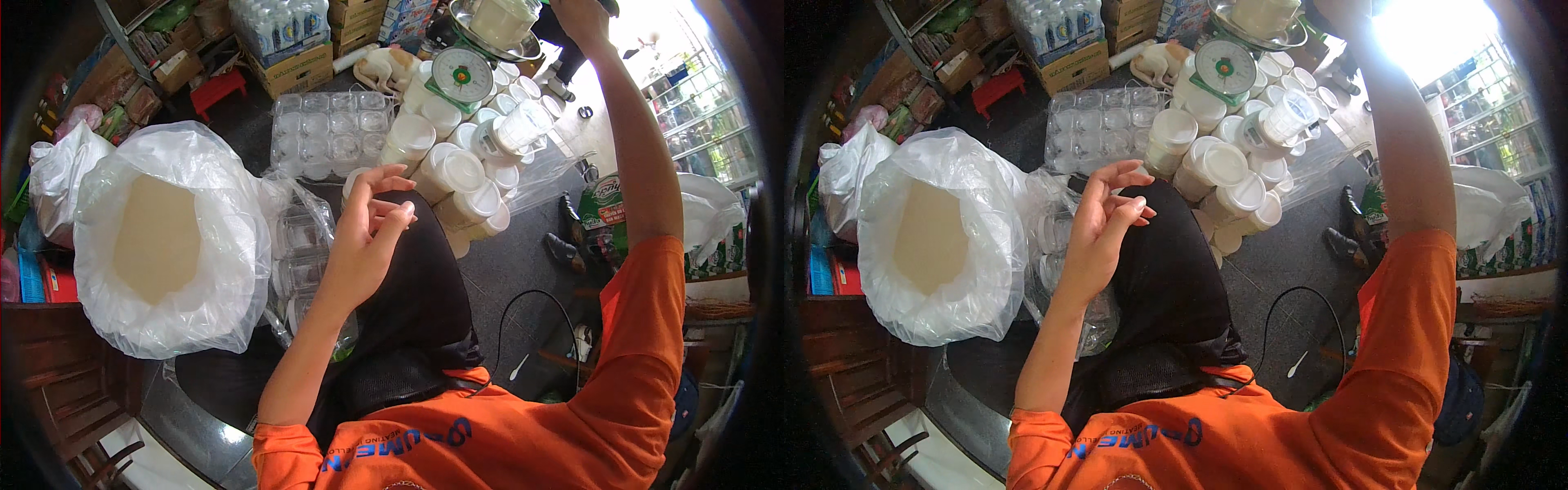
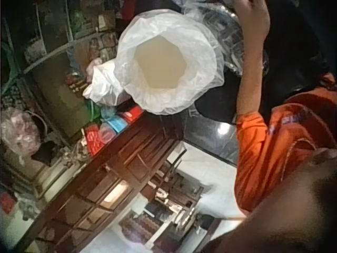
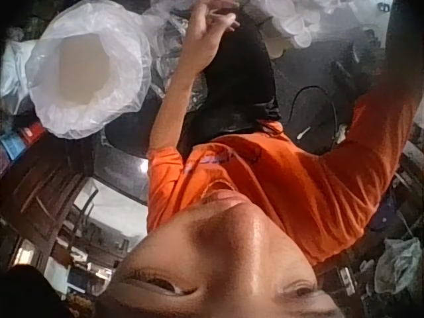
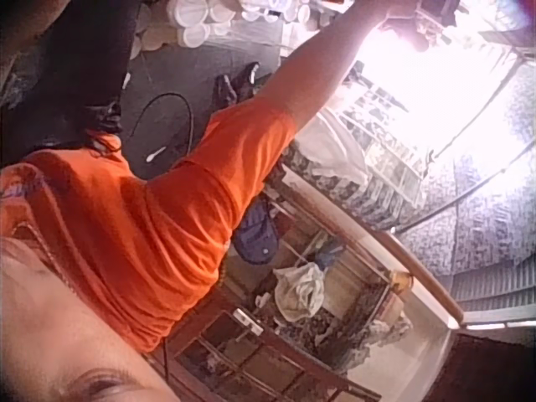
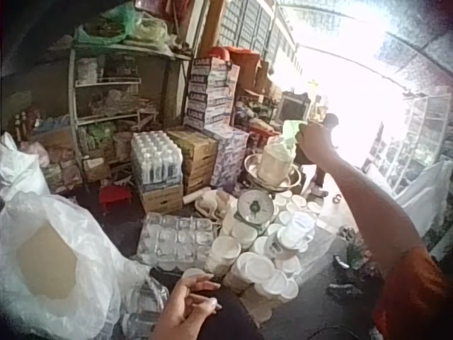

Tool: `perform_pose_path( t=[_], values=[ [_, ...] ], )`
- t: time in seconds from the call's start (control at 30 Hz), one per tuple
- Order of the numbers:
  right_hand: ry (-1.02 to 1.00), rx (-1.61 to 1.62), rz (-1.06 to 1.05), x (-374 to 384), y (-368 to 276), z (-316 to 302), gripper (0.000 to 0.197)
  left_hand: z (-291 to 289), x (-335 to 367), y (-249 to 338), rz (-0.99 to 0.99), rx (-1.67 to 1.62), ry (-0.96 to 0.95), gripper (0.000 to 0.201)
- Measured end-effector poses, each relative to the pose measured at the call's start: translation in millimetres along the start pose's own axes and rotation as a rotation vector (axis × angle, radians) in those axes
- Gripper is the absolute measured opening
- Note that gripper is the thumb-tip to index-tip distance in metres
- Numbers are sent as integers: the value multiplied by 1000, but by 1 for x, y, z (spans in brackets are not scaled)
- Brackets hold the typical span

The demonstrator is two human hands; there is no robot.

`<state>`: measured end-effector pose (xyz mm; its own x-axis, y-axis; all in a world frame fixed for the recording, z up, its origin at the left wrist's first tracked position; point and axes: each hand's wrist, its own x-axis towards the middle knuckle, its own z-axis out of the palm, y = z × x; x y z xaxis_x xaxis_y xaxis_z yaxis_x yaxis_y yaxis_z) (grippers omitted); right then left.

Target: Scooping white powder from a large bag into plastic jars and weighing them on a scale.

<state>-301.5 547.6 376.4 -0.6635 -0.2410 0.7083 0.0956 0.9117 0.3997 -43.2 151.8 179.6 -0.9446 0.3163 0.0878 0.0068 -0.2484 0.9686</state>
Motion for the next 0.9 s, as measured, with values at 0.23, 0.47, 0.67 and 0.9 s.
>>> perform_pose_path(
  t=[0.23,0.47,0.67,0.9],
  values=[
    [-16,59,40,5,8,9,28,-1,-1,1,1,1,6,45],
    [-36,-9,511,7,18,-6,33,0,-1,0,-3,-19,1,45],
    [238,207,142,-17,37,-58,37,-5,-4,5,33,-16,-2,45],
    [-155,1313,470,-98,-177,-150,40,-21,-32,0,6,231,-85,31]
  ],
)
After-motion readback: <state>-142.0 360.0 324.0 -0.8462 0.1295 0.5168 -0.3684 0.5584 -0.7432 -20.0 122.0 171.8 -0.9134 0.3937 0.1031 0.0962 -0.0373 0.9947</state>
